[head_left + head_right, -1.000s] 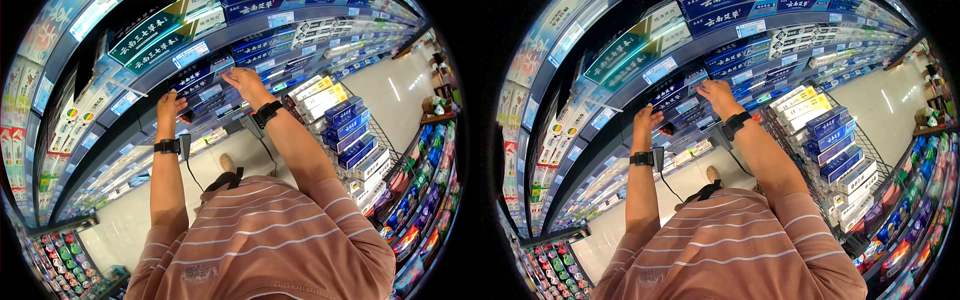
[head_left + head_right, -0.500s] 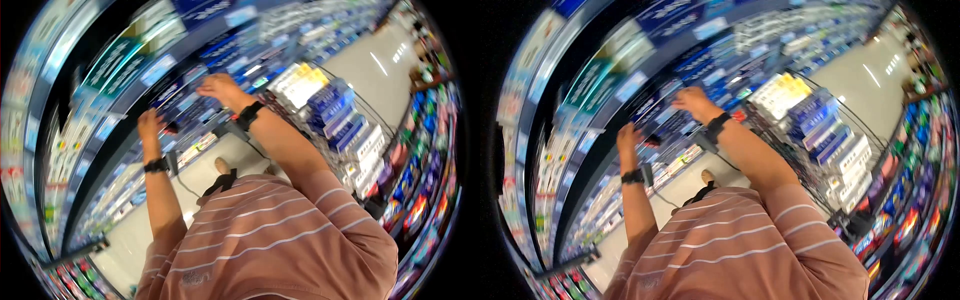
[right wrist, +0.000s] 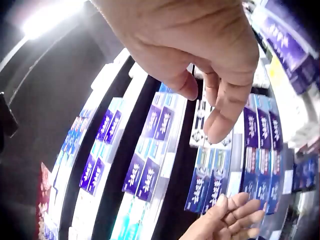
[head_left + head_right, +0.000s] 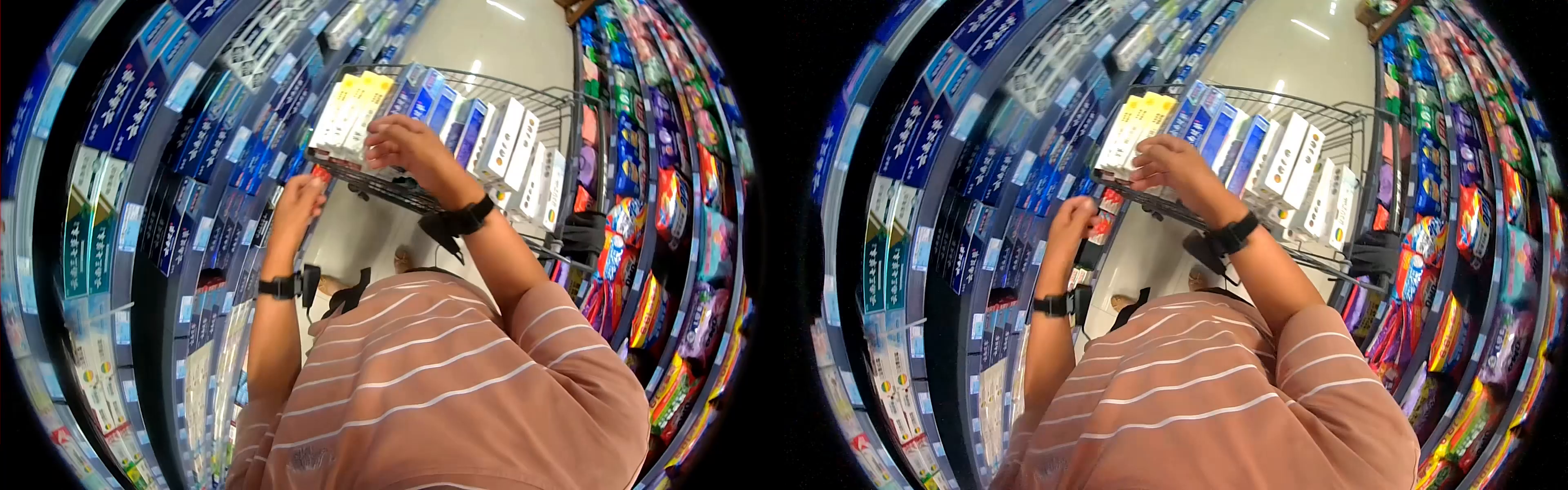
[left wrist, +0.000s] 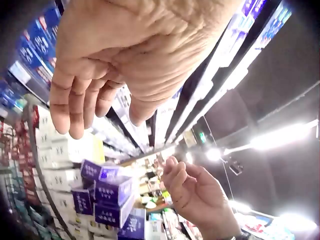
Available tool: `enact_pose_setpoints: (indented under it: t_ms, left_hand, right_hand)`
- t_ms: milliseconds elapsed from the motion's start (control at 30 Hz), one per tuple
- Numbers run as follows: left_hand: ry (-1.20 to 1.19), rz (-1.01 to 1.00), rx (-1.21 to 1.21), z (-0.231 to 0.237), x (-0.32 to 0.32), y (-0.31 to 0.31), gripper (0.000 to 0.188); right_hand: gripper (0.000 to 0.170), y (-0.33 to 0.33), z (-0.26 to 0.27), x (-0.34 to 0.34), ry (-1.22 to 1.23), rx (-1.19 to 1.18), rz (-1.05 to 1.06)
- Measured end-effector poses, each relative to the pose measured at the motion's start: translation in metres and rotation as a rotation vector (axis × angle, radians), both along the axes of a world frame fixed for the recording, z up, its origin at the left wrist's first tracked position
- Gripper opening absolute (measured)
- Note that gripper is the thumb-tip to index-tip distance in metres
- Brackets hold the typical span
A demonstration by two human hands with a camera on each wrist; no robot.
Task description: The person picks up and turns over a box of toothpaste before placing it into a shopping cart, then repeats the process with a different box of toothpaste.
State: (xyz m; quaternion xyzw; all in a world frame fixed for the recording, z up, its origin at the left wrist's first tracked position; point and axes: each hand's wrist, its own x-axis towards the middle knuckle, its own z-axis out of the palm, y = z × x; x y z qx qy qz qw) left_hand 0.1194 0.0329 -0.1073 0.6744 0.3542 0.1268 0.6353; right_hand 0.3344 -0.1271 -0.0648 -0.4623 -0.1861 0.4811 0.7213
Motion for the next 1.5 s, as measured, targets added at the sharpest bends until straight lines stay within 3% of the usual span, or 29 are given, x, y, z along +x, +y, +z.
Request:
enact_pose_setpoints:
  t_ms: [100,300,433,467,600,667,833,967,1167,1333,1367,1433,1500]
  left_hand:
    - [0.019,-0.156,0.056,-0.022,0.069,-0.015,0.048]
    - [0.109,-0.128,0.157,-0.054,0.167,-0.036,0.090]
    - [0.138,-0.164,0.055,-0.057,0.184,-0.039,0.083]
    - [0.102,-0.121,0.026,-0.059,0.184,-0.042,0.066]
    - [0.061,-0.142,-0.091,-0.055,0.179,-0.039,0.043]
    - [0.050,-0.119,-0.073,-0.048,0.175,-0.039,0.043]
    - [-0.034,-0.045,-0.334,-0.032,0.140,-0.035,0.043]
    - [-0.158,-0.071,-0.465,-0.005,0.075,-0.028,0.045]
    - [-0.275,-0.012,-0.508,0.033,-0.014,-0.027,0.045]
    - [-0.301,0.079,-0.616,0.027,-0.074,-0.026,0.056]
    - [-0.302,0.099,-0.627,0.026,-0.084,-0.025,0.061]
    - [-0.320,0.106,-0.702,0.014,-0.109,-0.018,0.069]
    - [-0.231,0.225,-0.582,0.025,-0.121,-0.026,0.081]
  right_hand:
    - [0.032,-0.057,0.008,0.021,-0.016,-0.088,-0.219]
    - [0.031,-0.139,-0.006,0.050,0.026,-0.120,-0.419]
    - [0.030,-0.162,-0.015,0.056,0.023,-0.131,-0.454]
    - [0.030,-0.164,-0.017,0.058,0.032,-0.133,-0.446]
    - [0.030,-0.158,-0.022,0.058,0.058,-0.125,-0.429]
    - [0.031,-0.151,-0.018,0.057,0.055,-0.142,-0.404]
    - [0.033,-0.127,-0.018,0.057,0.013,-0.163,-0.343]
    - [0.044,-0.094,-0.005,0.050,-0.094,-0.085,-0.286]
    - [0.076,-0.030,0.010,0.034,-0.170,-0.018,-0.037]
    - [0.047,0.023,-0.001,0.015,-0.070,0.020,0.314]
    - [0.034,0.032,0.000,0.006,-0.077,-0.010,0.294]
    - [0.034,0.044,0.005,-0.009,-0.089,-0.050,0.367]
    - [0.035,0.054,0.010,-0.028,-0.090,-0.071,0.366]
